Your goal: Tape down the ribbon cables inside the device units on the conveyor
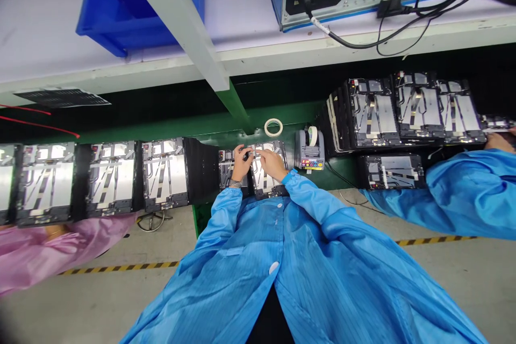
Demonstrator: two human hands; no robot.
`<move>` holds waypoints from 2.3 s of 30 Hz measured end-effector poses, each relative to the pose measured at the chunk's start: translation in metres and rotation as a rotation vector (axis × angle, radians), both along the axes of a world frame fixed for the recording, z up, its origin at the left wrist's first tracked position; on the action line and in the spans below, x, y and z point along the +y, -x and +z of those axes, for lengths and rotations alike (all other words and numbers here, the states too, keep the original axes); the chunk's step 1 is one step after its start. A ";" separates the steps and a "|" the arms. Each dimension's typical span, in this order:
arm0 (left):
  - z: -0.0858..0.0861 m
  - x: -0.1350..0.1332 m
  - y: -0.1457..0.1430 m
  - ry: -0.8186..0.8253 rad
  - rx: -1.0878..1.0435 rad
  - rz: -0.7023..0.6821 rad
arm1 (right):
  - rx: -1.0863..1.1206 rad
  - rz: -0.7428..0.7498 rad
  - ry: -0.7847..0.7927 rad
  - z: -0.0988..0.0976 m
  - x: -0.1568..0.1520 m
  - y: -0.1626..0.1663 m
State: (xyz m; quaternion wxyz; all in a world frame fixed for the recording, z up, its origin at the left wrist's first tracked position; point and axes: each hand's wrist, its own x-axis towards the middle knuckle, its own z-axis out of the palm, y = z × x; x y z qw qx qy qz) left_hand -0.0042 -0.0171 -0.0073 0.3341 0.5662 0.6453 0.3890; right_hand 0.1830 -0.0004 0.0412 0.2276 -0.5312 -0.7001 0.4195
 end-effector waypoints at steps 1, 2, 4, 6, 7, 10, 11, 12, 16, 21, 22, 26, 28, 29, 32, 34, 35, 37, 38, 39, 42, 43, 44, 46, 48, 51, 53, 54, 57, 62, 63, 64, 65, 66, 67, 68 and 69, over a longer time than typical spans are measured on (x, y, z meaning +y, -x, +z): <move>0.000 0.000 0.000 0.002 -0.004 0.004 | -0.088 0.094 -0.070 -0.001 0.006 -0.001; -0.001 0.000 0.000 0.004 -0.006 0.007 | -0.160 0.178 -0.110 -0.002 0.011 -0.002; -0.003 0.001 0.000 0.004 -0.002 0.004 | -0.262 0.309 -0.151 -0.004 0.020 -0.004; -0.006 0.001 0.001 -0.006 0.010 -0.001 | -0.333 0.394 -0.177 -0.005 0.025 -0.004; -0.008 0.001 0.001 -0.011 0.017 -0.003 | -0.363 0.424 -0.183 -0.004 0.026 -0.004; -0.010 0.002 0.004 0.000 0.048 -0.012 | -0.472 0.507 -0.179 0.001 0.027 -0.003; -0.010 0.002 0.005 0.015 0.067 -0.018 | -0.515 0.537 -0.180 0.004 0.027 -0.003; -0.010 0.002 0.006 0.030 0.089 -0.026 | -0.559 0.568 -0.189 0.008 0.027 -0.002; -0.003 0.005 0.008 0.023 0.175 -0.071 | -0.614 0.645 -0.222 0.019 0.031 -0.008; 0.016 0.017 0.015 0.017 0.283 -0.172 | -0.320 0.209 -0.235 0.018 0.012 -0.043; 0.020 0.020 0.017 0.023 0.303 -0.199 | -0.253 0.082 -0.228 0.015 0.002 -0.051; 0.029 0.016 0.019 0.023 0.288 -0.176 | -0.149 -0.336 -0.117 -0.009 -0.052 -0.077; 0.027 -0.006 0.010 0.073 0.224 -0.036 | -0.112 -0.398 0.021 -0.023 -0.076 -0.083; 0.025 -0.022 0.002 0.125 0.182 0.041 | -0.079 -0.392 0.096 -0.029 -0.085 -0.084; 0.019 -0.076 -0.031 0.383 0.018 0.076 | 0.012 -0.358 0.220 -0.040 -0.100 -0.086; 0.021 -0.104 -0.051 0.463 -0.058 0.115 | 0.020 -0.365 0.219 -0.039 -0.103 -0.086; 0.024 -0.113 -0.056 0.470 -0.086 0.137 | 0.012 -0.361 0.210 -0.036 -0.104 -0.085; 0.031 -0.120 -0.054 0.434 -0.131 0.202 | -0.015 -0.322 0.189 -0.028 -0.106 -0.077; 0.035 -0.121 -0.046 0.401 -0.155 0.236 | -0.031 -0.285 0.174 -0.022 -0.107 -0.071; 0.039 -0.120 -0.033 0.367 -0.184 0.279 | -0.044 -0.239 0.157 -0.016 -0.108 -0.062; 0.038 -0.121 0.020 0.310 -0.298 0.446 | -0.024 -0.071 0.123 0.000 -0.110 -0.034; 0.035 -0.122 0.039 0.311 -0.335 0.497 | 0.009 -0.028 0.124 0.004 -0.109 -0.027; 0.029 -0.124 0.056 0.315 -0.349 0.547 | 0.053 -0.009 0.128 0.007 -0.108 -0.024; 0.014 -0.127 0.085 0.302 -0.306 0.617 | 0.162 -0.055 0.141 0.007 -0.105 -0.031; -0.002 -0.128 0.103 0.276 -0.188 0.617 | 0.275 -0.198 0.177 0.000 -0.102 -0.056; -0.020 -0.126 0.115 0.279 -0.009 0.549 | 0.406 -0.504 0.288 -0.021 -0.104 -0.113; -0.027 -0.124 0.117 0.285 0.046 0.512 | 0.423 -0.724 0.329 -0.037 -0.107 -0.148; -0.029 -0.123 0.117 0.282 0.051 0.492 | 0.415 -0.825 0.340 -0.044 -0.109 -0.161; -0.031 -0.120 0.115 0.287 0.028 0.424 | 0.417 -1.053 0.394 -0.062 -0.111 -0.180; -0.029 -0.117 0.101 0.365 0.124 0.448 | 0.492 -1.153 0.446 -0.074 -0.102 -0.166; -0.027 -0.117 0.098 0.368 0.144 0.462 | 0.507 -1.159 0.451 -0.075 -0.099 -0.163; -0.025 -0.116 0.095 0.368 0.158 0.473 | 0.524 -1.162 0.459 -0.075 -0.097 -0.160; -0.022 -0.116 0.091 0.367 0.172 0.477 | 0.542 -1.163 0.469 -0.075 -0.095 -0.159; -0.018 -0.115 0.088 0.371 0.194 0.479 | 0.560 -1.164 0.478 -0.075 -0.094 -0.158; -0.014 -0.115 0.085 0.379 0.225 0.479 | 0.579 -1.166 0.487 -0.074 -0.094 -0.157; -0.010 -0.114 0.082 0.387 0.268 0.479 | 0.598 -1.169 0.495 -0.074 -0.093 -0.158; -0.006 -0.114 0.079 0.394 0.319 0.478 | 0.617 -1.172 0.500 -0.073 -0.094 -0.158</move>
